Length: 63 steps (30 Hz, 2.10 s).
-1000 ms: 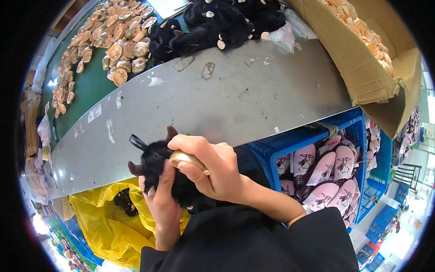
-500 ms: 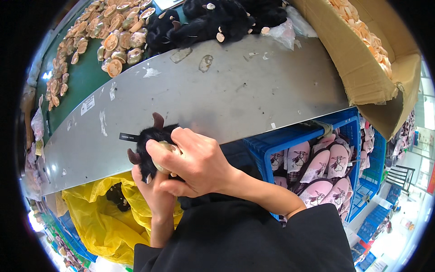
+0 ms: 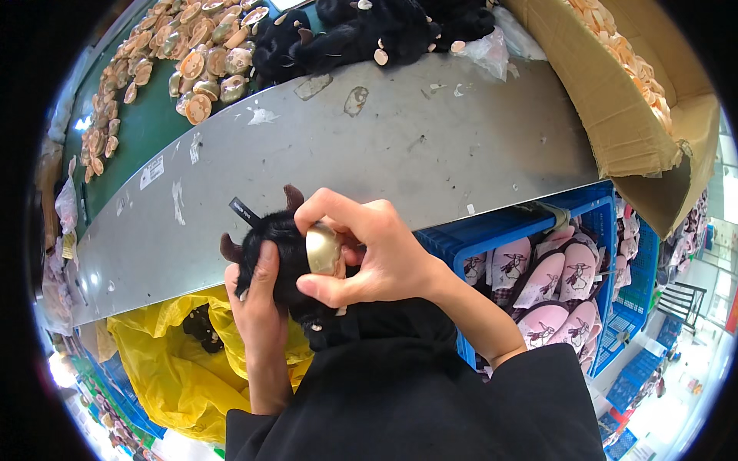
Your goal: The person attaches a beige circular sole to a black fuzzy slipper upper by hand. They repeatedly pick up a slipper upper, insert the sole, and place the assembled slipper into a yellow bag. The process is repeated for multiple units.
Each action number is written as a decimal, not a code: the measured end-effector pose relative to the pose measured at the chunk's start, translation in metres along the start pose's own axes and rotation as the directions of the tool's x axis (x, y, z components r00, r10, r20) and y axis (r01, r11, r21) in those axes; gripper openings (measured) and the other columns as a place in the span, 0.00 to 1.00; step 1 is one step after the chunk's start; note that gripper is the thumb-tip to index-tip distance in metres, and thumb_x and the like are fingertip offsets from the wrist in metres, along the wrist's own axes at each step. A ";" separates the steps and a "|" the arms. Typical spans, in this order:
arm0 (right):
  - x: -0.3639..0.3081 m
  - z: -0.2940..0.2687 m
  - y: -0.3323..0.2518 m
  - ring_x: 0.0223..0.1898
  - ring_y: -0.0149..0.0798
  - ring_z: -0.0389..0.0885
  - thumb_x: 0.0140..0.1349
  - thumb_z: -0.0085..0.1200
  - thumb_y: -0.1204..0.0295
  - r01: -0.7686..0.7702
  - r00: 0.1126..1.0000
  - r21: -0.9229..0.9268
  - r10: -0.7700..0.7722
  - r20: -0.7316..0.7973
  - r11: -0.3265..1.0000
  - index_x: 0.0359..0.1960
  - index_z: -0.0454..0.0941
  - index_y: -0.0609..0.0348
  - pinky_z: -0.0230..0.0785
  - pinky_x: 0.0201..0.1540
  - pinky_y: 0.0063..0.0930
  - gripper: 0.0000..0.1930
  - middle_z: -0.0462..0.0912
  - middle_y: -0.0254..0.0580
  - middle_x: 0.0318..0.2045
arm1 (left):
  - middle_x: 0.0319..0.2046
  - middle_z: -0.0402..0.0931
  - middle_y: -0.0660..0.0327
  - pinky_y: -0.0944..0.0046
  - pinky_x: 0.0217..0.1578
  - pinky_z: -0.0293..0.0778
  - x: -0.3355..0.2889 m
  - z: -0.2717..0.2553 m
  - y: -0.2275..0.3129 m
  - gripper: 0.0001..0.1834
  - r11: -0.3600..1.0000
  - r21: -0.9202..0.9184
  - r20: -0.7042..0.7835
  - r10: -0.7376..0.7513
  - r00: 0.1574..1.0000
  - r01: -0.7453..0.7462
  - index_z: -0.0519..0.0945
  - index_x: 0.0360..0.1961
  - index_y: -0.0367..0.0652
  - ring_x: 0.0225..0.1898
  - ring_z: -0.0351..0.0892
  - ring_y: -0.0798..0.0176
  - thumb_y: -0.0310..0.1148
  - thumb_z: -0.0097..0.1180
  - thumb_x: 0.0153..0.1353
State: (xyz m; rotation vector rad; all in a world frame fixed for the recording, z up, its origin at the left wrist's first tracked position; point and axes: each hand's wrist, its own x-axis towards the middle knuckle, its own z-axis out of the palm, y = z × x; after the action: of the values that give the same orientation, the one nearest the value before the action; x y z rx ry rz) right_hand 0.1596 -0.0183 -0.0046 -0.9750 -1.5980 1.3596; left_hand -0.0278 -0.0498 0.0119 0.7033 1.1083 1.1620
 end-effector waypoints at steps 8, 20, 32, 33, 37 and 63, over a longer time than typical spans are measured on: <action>0.002 0.012 0.022 0.25 0.22 0.69 0.53 0.73 0.62 -0.021 0.999 -0.031 0.020 -0.048 0.999 0.46 0.71 0.60 0.61 0.28 0.19 0.26 0.73 0.31 0.24 | 0.27 0.81 0.70 0.75 0.33 0.68 0.005 0.007 -0.004 0.15 0.996 0.064 -0.034 -0.063 0.997 0.065 0.85 0.35 0.33 0.32 0.73 0.80 0.35 0.58 0.73; 0.001 0.020 0.005 0.30 0.17 0.66 0.59 0.70 0.67 -0.100 0.985 0.546 0.162 -0.066 0.832 0.41 0.74 0.57 0.60 0.32 0.13 0.17 0.71 0.24 0.30 | 0.46 0.84 0.56 0.63 0.57 0.75 -0.011 -0.003 -0.014 0.24 0.956 -0.290 0.127 -0.007 0.992 0.044 0.81 0.53 0.31 0.50 0.83 0.62 0.31 0.73 0.58; 0.004 0.024 0.003 0.32 0.17 0.64 0.60 0.70 0.59 -0.117 0.979 0.577 0.191 -0.069 0.809 0.42 0.73 0.55 0.58 0.33 0.14 0.20 0.69 0.23 0.31 | 0.50 0.81 0.47 0.57 0.53 0.82 -0.006 0.017 -0.010 0.36 0.872 -0.483 0.036 -0.067 0.997 0.076 0.73 0.59 0.29 0.49 0.85 0.53 0.40 0.73 0.56; 0.005 0.023 0.001 0.32 0.17 0.64 0.60 0.70 0.59 -0.112 0.979 0.544 0.186 -0.084 0.832 0.42 0.73 0.55 0.58 0.33 0.14 0.20 0.69 0.23 0.31 | 0.49 0.81 0.47 0.57 0.52 0.83 -0.005 0.019 -0.008 0.34 0.883 -0.466 0.017 -0.046 0.999 0.048 0.74 0.58 0.27 0.48 0.86 0.52 0.40 0.72 0.57; 0.008 0.021 0.005 0.32 0.17 0.65 0.62 0.68 0.57 -0.082 0.979 0.534 0.168 -0.115 0.842 0.43 0.74 0.55 0.59 0.35 0.14 0.19 0.69 0.23 0.31 | 0.49 0.82 0.48 0.56 0.54 0.82 -0.002 0.011 -0.011 0.31 0.907 -0.410 0.063 -0.078 0.995 0.097 0.76 0.57 0.27 0.49 0.85 0.53 0.41 0.68 0.60; 0.017 0.012 0.005 0.30 0.17 0.75 0.65 0.63 0.68 -0.132 0.974 0.569 0.213 -0.079 0.812 0.42 0.75 0.59 0.66 0.33 0.15 0.12 0.76 0.26 0.28 | 0.50 0.83 0.52 0.59 0.59 0.76 -0.001 0.005 -0.020 0.24 0.864 -0.467 0.337 -0.024 0.941 0.190 0.77 0.57 0.32 0.53 0.83 0.58 0.30 0.68 0.62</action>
State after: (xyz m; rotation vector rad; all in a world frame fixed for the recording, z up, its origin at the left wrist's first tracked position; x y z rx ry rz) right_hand 0.1421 -0.0062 -0.0086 -0.8335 -0.9219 1.7141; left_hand -0.0164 -0.0558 -0.0043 0.3984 0.5288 1.1235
